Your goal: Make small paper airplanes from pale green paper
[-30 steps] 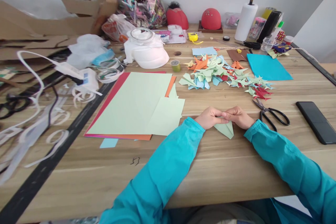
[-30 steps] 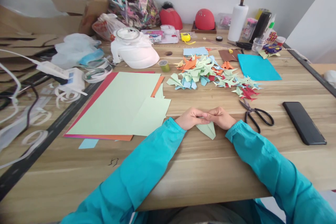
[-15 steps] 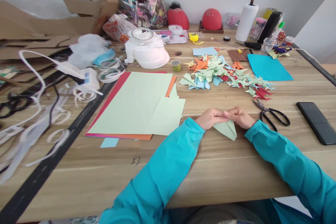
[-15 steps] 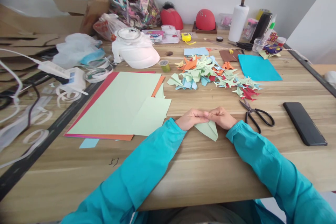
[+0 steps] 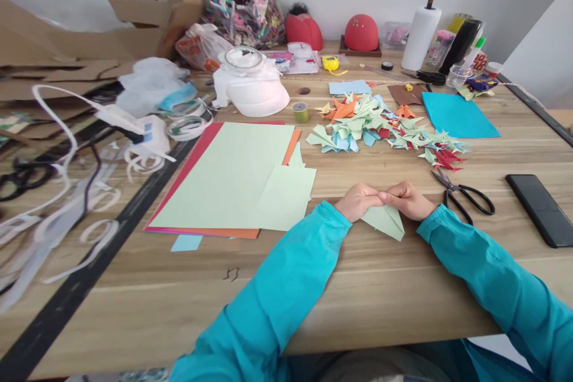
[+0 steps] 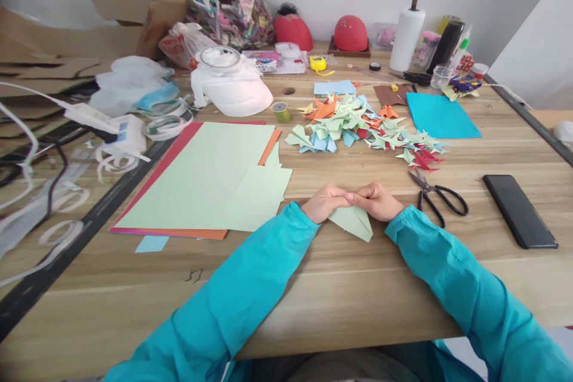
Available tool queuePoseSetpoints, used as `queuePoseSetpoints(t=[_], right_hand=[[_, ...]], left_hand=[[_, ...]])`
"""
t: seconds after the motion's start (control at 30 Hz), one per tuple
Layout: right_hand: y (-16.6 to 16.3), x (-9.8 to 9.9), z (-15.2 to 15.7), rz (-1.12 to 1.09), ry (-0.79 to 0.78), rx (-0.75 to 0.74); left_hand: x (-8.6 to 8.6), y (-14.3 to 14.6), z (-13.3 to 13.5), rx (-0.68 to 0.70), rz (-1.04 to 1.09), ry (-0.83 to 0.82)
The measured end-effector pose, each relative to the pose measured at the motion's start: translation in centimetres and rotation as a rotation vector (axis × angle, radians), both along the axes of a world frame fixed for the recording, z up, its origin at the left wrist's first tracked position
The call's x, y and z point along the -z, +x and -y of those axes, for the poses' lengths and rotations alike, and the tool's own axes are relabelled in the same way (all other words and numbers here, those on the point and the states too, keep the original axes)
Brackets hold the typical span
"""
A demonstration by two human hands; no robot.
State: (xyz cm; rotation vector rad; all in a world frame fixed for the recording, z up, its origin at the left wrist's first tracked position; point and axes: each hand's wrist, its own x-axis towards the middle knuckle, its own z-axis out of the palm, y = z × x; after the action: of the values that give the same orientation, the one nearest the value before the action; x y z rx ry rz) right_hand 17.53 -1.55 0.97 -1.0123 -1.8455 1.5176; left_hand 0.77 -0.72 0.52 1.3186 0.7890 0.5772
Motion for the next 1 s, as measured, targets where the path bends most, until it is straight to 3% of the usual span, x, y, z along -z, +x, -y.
queuePoseSetpoints(t=[0.23,0.53,1.0], right_hand=[[-0.05,0.03,0.03,-0.014,-0.014,0.009],[0.21,-0.29,-0.15,0.0,-0.035,0.051],[0.39,-0.1,-0.2,0.038,0.011,-0.052]], left_hand=[[0.04,0.0,-0.04,-0.005,0.008,0.007],[0.64,0.06,-0.03,-0.059,0.047,0.158],[0.14,0.0,-0.03,-0.009,0.017,0.056]])
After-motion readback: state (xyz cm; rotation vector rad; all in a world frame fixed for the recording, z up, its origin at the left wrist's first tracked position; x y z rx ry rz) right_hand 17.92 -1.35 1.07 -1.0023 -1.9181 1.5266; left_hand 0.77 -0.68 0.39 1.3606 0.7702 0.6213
